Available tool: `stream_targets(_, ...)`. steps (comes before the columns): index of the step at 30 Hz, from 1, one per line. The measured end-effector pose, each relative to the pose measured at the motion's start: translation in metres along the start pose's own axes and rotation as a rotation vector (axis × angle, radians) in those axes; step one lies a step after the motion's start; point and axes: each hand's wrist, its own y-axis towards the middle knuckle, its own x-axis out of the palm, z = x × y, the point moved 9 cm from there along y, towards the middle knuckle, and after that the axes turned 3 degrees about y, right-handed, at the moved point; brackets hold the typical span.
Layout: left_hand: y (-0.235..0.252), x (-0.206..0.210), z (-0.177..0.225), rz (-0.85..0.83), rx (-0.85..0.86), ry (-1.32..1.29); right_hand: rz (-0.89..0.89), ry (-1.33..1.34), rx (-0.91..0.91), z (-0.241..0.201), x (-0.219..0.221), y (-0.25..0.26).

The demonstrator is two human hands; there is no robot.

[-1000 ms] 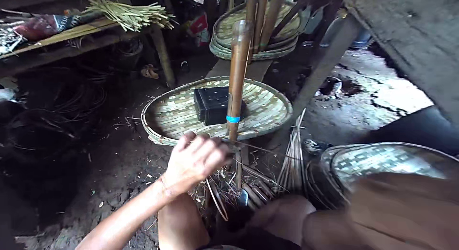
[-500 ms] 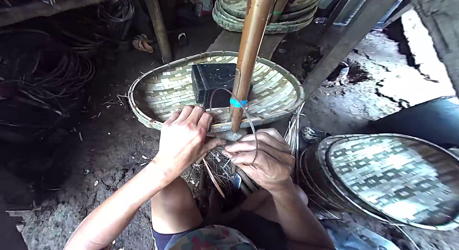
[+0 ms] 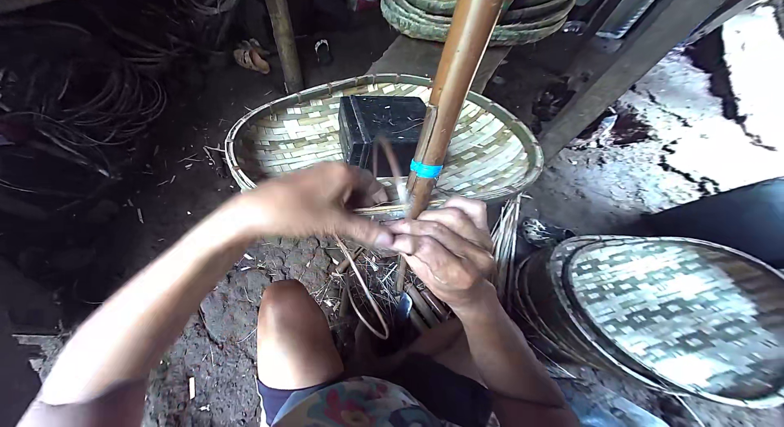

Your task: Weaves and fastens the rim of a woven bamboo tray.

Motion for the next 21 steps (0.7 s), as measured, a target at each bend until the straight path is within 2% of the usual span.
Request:
stream_targets(3, 0.017, -0.001, -0.016, -0.215, -0.199, -0.407, 0.031, -0.107, 0.035, -0.001, -0.006, 0.002)
stream_targets(5, 0.024, 0.007, -0.024, -0.247, -0.264, -0.546, 0.06, -0.176, 0.028, 0.004, 0.0, 0.0)
stream_targets(6, 0.026, 0.009, -0.026, -0.233, -0.241, -0.561, 0.062, -0.166, 0.033, 0.007, 0.005, 0.001)
stream_targets(7, 0.027, 0.006, -0.026, -0.182, -0.183, -0.497, 0.057, -0.144, 0.047, 0.01, 0.007, 0.003)
stream_targets(8, 0.027, -0.004, -0.025, -0.079, -0.1, -0.32, 0.043, -0.105, 0.077, 0.012, 0.007, 0.005)
stream_targets(9, 0.023, -0.02, -0.022, 0.068, -0.029, -0.027, 0.027, -0.055, 0.123, 0.014, 0.007, 0.006)
stream_targets(11, 0.009, -0.068, -0.022, 0.374, -0.068, 0.479, -0.001, 0.037, 0.211, 0.02, 0.004, 0.008)
stream_targets(13, -0.012, -0.107, -0.02, 0.632, -0.076, 0.678, -0.005, 0.083, 0.28, 0.022, 0.002, 0.008)
stream_targets(15, -0.032, -0.11, 0.01, 0.712, 0.104, 0.713, 0.025, 0.091, 0.307, 0.026, 0.0, 0.01)
stream_targets(17, -0.046, -0.074, 0.038, 0.652, 0.304, 0.657, 0.027, 0.094, 0.325, 0.026, 0.0, 0.011)
stream_targets(18, -0.045, -0.055, 0.041, 0.563, 0.338, 0.596, 0.026, 0.095, 0.336, 0.026, 0.0, 0.012)
stream_targets(21, -0.025, -0.017, 0.025, 0.271, 0.286, 0.426, 0.013, 0.094, 0.351, 0.025, 0.0, 0.012)
